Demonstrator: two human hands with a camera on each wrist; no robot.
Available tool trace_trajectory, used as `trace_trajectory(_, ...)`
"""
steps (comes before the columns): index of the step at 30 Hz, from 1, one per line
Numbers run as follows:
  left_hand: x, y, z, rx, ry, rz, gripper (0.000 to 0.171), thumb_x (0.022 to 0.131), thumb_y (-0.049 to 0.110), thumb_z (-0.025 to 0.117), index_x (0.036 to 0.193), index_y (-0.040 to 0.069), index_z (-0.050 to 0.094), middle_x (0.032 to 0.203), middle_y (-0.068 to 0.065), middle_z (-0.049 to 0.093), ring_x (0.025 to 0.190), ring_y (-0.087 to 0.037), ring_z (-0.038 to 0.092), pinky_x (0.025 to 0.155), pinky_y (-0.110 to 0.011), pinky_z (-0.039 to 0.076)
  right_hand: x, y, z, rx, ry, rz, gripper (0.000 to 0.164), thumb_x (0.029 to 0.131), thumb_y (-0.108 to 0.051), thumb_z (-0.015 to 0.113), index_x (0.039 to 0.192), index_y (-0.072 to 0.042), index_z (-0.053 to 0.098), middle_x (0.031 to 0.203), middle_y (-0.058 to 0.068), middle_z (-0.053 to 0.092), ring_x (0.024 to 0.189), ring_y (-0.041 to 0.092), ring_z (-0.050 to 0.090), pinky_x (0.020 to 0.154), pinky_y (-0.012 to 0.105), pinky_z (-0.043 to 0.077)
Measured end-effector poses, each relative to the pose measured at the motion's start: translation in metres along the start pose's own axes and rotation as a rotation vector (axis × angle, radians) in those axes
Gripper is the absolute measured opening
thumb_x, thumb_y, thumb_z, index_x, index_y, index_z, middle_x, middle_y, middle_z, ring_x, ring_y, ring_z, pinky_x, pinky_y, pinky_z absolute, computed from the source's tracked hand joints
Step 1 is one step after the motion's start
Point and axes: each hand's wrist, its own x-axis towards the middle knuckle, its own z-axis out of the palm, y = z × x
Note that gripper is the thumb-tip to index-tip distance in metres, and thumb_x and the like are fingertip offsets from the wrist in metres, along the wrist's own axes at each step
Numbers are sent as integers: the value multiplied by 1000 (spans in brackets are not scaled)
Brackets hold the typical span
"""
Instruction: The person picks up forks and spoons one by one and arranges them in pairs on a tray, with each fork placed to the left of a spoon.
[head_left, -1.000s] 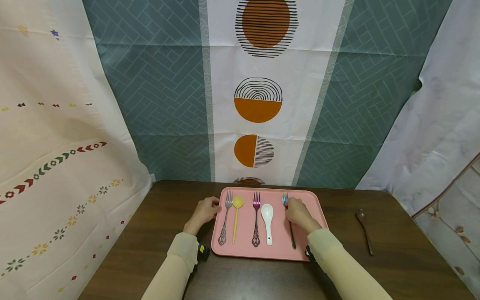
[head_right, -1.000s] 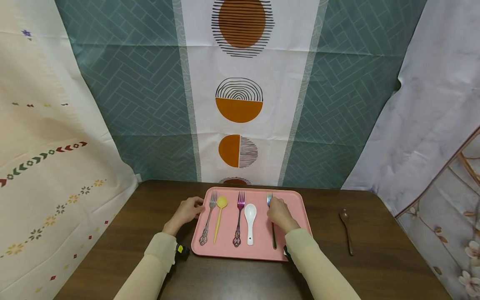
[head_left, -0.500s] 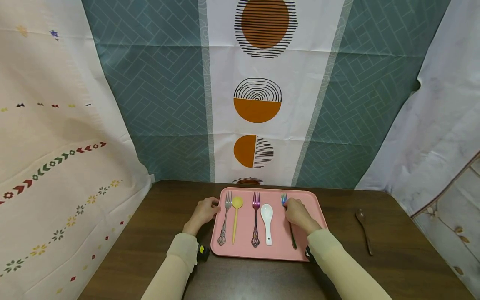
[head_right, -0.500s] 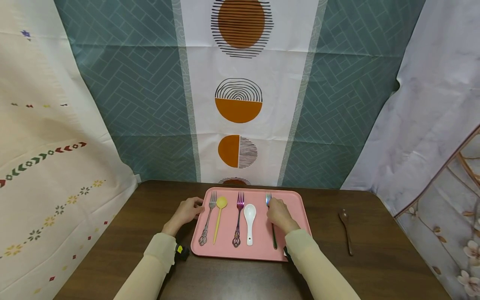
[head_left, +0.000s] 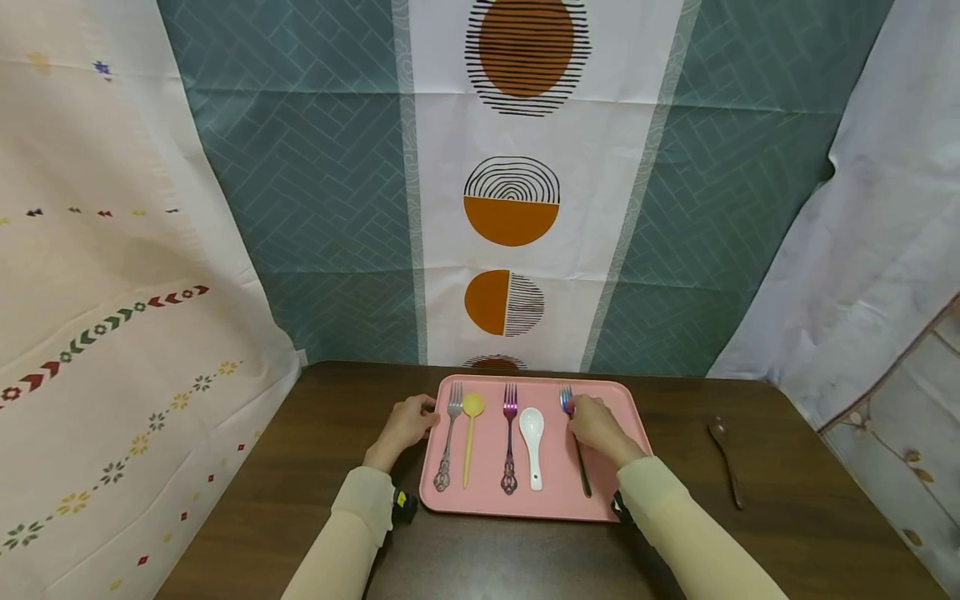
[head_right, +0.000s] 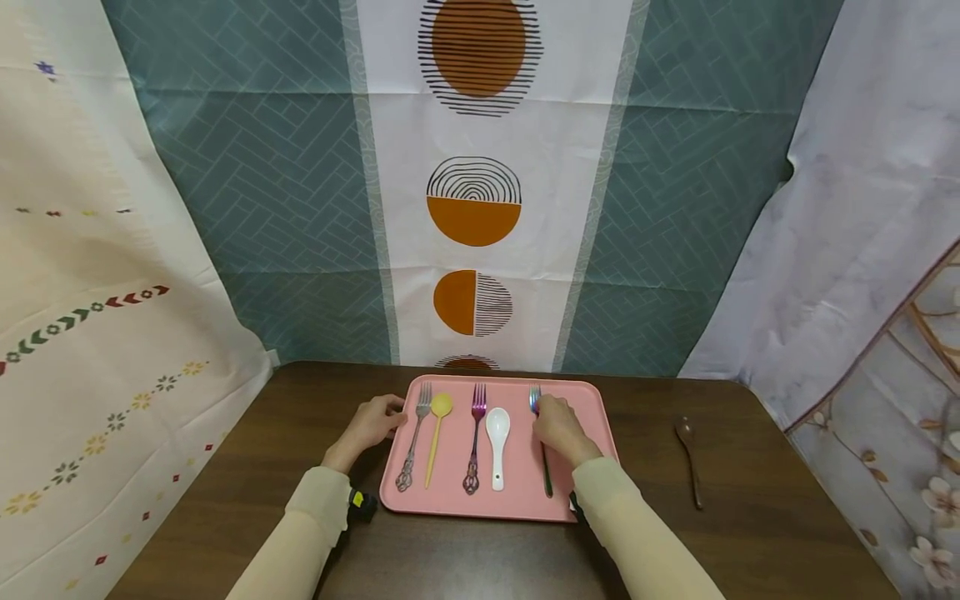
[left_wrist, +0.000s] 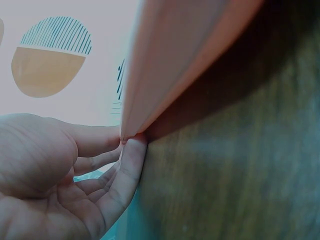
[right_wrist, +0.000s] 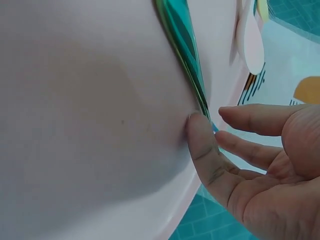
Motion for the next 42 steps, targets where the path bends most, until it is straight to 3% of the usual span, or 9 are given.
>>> trace_trajectory(3,-1,0,-1,1,2,0,33,101,6,65,131,-6,63,97,-15,71,77,-22,73,71,-37,63,0,3,-6,15,-4,2,29,96,-2,61,122,5,69,97,16,71,68,23,59,55,31,47)
trace_trajectory(7,-2,-1,-3,7,5,4,33,101,6,64,132,-7,63,96,-15,70,77,-22,73,71,-38,63,-2,6,-19,3,-23,-18,32,99,-6,60,127,8,66,122,24,70,99,34,63,76,43,55)
trace_trajectory(12,-1,1,-1,19,7,5,33,101,7,65,131,-6,63,95,-15,70,77,-22,73,72,-38,63,-5,15,-31,-22,7,-43,30,95,-5,63,122,9,67,123,25,70,110,37,63,91,50,55)
trace_trajectory(16,-1,1,1,18,4,5,33,101,7,65,131,-6,63,94,-14,70,76,-21,73,73,-39,63,-7,24,-41,6,14,-21,30,97,-7,65,122,9,67,124,29,66,104,38,64,82,48,58)
trace_trajectory(20,-1,1,1,22,1,3,33,101,7,65,132,-6,63,95,-14,70,77,-21,73,73,-38,63,-8,34,-53,86,-28,49,37,99,-7,63,132,9,62,115,28,67,81,31,66,62,39,59)
trace_trajectory(25,0,1,1,26,-1,5,33,101,7,65,132,-6,62,95,-14,70,77,-22,73,73,-38,63,-10,46,-68,78,-20,54,38,99,-7,62,133,10,61,106,26,67,62,25,63,56,34,55)
trace_trajectory(31,0,1,0,27,3,-3,33,101,7,65,132,-6,63,94,-14,70,76,-22,73,73,-38,63,-11,61,-79,53,11,27,37,98,-8,61,129,12,62,120,32,64,74,27,65,57,34,58)
trace_trajectory(38,0,2,-1,24,-2,-8,33,101,7,65,132,-6,63,96,-15,70,77,-22,73,72,-37,63,-15,75,-88,65,22,46,36,95,-9,64,124,12,64,84,18,67,59,18,58,53,31,55)
trace_trajectory(42,-1,2,-1,18,-1,-1,33,102,6,64,132,-7,62,97,-15,70,77,-21,72,72,-38,63,-16,84,-94,73,23,56,34,95,-9,65,122,11,65,84,20,68,62,17,60,54,31,55)
